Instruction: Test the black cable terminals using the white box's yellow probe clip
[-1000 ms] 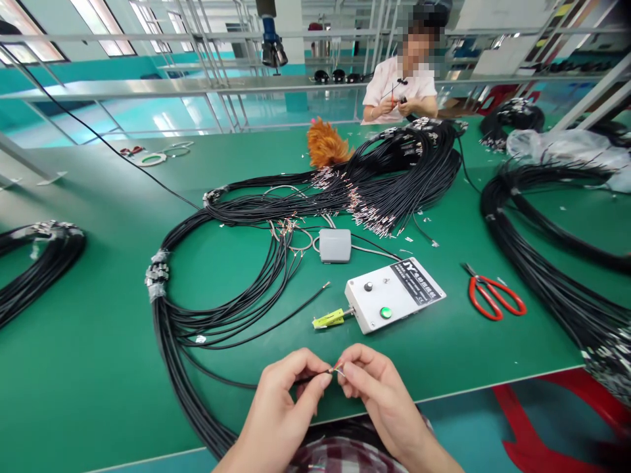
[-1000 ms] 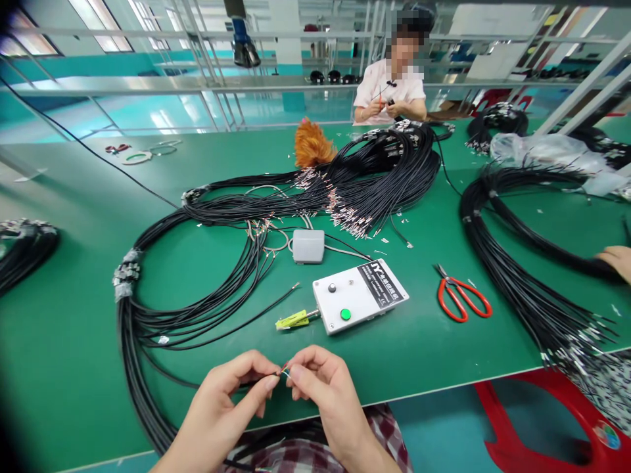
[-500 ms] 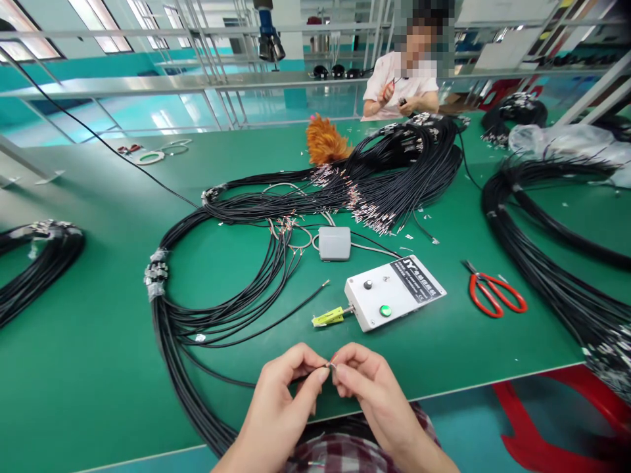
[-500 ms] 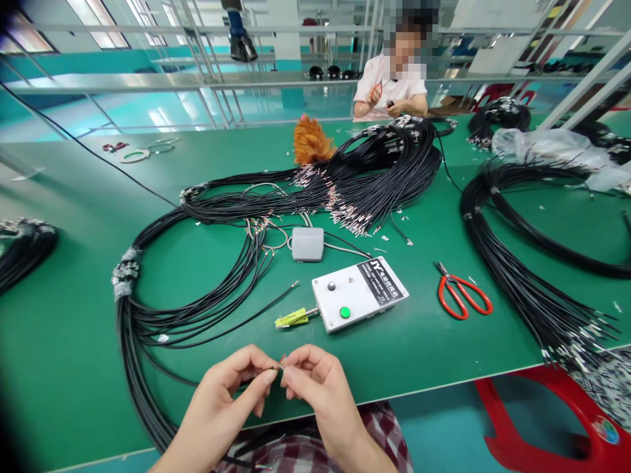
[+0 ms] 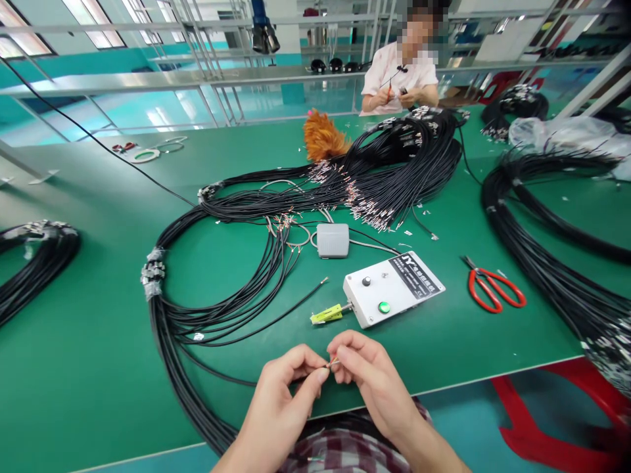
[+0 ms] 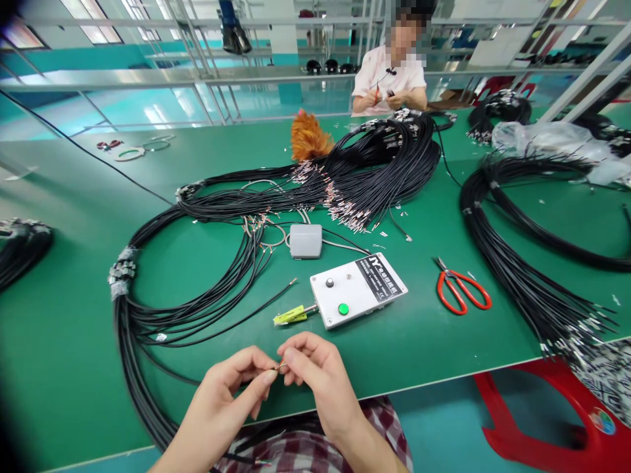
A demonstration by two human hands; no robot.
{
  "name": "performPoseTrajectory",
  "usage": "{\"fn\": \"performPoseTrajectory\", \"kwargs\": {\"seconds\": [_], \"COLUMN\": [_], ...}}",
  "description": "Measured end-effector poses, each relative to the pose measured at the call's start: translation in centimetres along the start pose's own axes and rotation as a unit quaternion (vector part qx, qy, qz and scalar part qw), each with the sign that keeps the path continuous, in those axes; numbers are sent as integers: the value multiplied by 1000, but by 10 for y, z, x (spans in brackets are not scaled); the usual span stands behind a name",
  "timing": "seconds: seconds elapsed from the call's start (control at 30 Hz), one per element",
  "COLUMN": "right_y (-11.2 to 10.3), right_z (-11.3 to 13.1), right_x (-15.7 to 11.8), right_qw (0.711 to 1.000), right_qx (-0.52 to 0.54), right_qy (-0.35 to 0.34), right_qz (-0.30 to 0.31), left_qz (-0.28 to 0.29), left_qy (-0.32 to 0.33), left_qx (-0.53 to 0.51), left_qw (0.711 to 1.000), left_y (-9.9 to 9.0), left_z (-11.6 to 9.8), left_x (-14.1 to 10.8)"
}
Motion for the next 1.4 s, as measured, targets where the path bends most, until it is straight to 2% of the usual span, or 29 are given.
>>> {"fn": "performPoseTrajectory", "kwargs": {"seconds": [0.17,0.33,0.5,0.73,0.97,1.4], "right_y": [1,-3,-2,-1,-2,-2], "right_z": [-20,-16,-11,-23,-22,-12], "right_x": [-3,-6,-2,-5,-6,-2], "right_qw": [995,997,994,990,993,999], "right_qx": [69,59,88,109,104,32], "right_qy": [67,45,62,91,58,-22], "right_qz": [-6,-15,-9,1,1,-1], "left_qz": [-17,-7,7,27,38,36], "left_qy": [-3,-1,-6,-46,-43,-17], "left_qx": [-23,-20,-10,-60,-91,-68], "left_qw": [1000,1000,1000,997,994,997], "left_y": [-2,0,1,4,8,7], "left_z": [4,4,5,14,13,13], "left_x": [0,-1,-2,-5,-5,-5]}}
Point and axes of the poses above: each hand's wrist, its own x-axis towards the middle knuckle, its own y-axis out of the palm, z = x × y, the point moved 8 cm from there along x, towards the middle knuckle, and after that the axes turned 15 degrees about x, right-handed, at the moved point
